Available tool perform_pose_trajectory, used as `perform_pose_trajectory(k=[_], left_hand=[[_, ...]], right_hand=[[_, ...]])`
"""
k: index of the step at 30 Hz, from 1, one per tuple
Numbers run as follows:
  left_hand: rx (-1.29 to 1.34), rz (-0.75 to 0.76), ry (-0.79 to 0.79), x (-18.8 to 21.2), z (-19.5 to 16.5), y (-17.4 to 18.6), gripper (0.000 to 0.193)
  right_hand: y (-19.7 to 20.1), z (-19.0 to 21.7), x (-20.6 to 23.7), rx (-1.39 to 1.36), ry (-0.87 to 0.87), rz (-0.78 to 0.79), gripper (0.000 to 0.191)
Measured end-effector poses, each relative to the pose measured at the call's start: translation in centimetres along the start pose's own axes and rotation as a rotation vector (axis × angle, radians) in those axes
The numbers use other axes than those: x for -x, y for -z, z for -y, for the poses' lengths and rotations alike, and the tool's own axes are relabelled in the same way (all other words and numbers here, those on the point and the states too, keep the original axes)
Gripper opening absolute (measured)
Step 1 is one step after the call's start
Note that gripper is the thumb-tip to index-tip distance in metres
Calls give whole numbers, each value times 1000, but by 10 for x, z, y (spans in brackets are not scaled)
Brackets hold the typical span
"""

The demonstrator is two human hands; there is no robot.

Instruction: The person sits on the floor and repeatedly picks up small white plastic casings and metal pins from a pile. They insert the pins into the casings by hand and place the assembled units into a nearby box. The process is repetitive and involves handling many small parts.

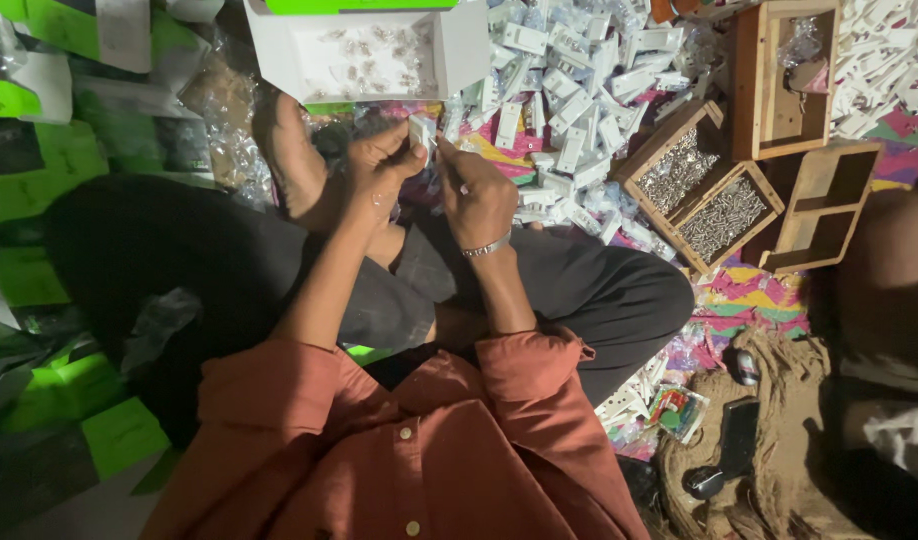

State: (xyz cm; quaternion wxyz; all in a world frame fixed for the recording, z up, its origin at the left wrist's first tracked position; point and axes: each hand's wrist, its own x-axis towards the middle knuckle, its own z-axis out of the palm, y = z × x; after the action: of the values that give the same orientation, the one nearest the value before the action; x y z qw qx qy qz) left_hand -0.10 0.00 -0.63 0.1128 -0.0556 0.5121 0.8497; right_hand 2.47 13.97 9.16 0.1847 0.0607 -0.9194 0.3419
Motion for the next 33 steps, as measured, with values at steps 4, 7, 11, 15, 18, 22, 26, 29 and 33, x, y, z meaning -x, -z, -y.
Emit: perform_pose_trajectory(k=[4, 7, 11, 15, 18, 22, 26, 29, 33], left_hand=[[-9, -3, -18, 0, -1, -2, 40], [9, -11, -16, -2, -1, -3, 40], [-22, -16, -27, 1, -2, -3, 34], [-122, -72, -71, 4, -4, -3, 34], [-125, -85, -93, 3, -2, -2, 35], [-149, -63, -82, 2, 10, 4, 35], [-26, -70, -95, 5, 15, 7, 32], [-8, -145, -94, -2, -4, 13, 27], [-29, -192, -107, -8, -40, 19, 27]], right_hand=[[1, 1, -1, 26, -35, 15, 9], [0, 0, 0, 15, -33, 13, 10], [-3, -3, 5, -2, -55, 37, 5], [-4, -7, 9, 19, -33, 237, 29], [-3, -12, 7, 25, -163, 317, 9], [-3, -23, 9, -17, -188, 382, 15], [-12, -36, 15, -73, -137, 431, 22], [-23, -33, 23, 177, -170, 684, 22], [-24, -27, 22, 118, -180, 313, 18]])
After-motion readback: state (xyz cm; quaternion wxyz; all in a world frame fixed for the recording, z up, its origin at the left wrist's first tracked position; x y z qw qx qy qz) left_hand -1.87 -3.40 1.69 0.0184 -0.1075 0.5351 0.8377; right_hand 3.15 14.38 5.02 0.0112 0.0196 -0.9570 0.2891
